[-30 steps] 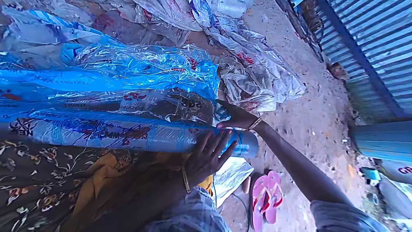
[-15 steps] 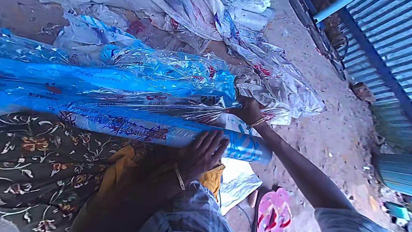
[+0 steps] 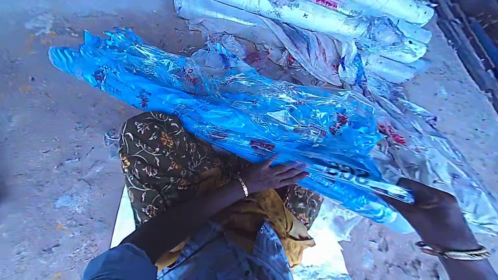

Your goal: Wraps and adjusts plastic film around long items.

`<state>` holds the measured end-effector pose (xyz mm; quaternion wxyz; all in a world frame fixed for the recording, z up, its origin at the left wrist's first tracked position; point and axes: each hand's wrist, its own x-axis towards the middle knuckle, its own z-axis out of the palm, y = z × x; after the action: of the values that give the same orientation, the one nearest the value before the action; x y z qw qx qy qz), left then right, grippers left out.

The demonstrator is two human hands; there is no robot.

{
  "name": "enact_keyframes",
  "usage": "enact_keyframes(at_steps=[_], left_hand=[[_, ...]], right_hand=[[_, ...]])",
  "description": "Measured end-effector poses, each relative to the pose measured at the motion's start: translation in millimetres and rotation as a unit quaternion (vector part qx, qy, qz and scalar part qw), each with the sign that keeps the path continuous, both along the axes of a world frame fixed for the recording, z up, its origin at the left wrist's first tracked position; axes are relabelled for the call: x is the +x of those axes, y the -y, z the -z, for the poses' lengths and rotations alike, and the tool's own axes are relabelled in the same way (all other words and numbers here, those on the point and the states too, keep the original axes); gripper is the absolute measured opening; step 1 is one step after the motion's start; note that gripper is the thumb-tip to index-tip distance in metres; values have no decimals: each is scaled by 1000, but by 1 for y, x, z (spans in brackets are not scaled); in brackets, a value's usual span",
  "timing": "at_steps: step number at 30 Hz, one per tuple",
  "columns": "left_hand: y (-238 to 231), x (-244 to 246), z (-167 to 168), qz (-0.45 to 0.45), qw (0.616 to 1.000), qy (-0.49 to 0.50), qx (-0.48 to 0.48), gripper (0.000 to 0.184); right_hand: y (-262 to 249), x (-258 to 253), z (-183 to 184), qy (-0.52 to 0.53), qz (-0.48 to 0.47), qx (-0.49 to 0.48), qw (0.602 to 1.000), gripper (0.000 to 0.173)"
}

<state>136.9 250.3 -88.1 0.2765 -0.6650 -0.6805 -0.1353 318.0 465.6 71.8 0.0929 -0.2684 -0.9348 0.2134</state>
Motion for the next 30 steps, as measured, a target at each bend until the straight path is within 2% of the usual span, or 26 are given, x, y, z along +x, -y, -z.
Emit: enact_keyframes(at_steps=[3,7,10,11,13,15,17,19,21,23,26,28,30], left_hand=[[8,-5,-3,22,999,-27,30,48],[10,-4,-7,59,998,28,7,47],[-3,-3,-2,59,991,118,-19,49],[-10,-4,-2,65,985,155,-28,52],[-23,-14,-10,89,965,235,-69,63],[-33,-30,-23,120,938,299,-130,73],[-40,-43,-32,134,917,330,-181,80],[-46,-48,-37,135,909,332,-212,83],[-49,-51,-39,137,901,347,-222,83],[-53,-54,-40,142,890,367,-228,84],[-59,-63,-47,146,885,372,-237,85],[-56,-68,-56,153,883,377,-233,78],[-45,-65,-60,159,889,378,-201,61]], right_hand=[[13,10,-7,29,10,-24,999,27],[6,10,-5,29,1,-46,999,21],[-24,-9,2,32,-12,32,999,29],[-39,-18,4,32,-10,56,998,35],[-77,-35,10,49,-30,52,997,57],[-109,-49,8,125,-62,-20,990,83],[-121,-63,-9,184,-36,-74,979,94],[-111,-75,-37,152,37,24,987,87],[-90,-93,-65,57,69,204,975,73],[-63,-119,-76,-41,-16,258,965,64],[6,-184,-43,-132,-284,162,936,48],[63,-231,-5,-84,-408,127,900,45],[106,-269,34,2,-452,145,880,48]])
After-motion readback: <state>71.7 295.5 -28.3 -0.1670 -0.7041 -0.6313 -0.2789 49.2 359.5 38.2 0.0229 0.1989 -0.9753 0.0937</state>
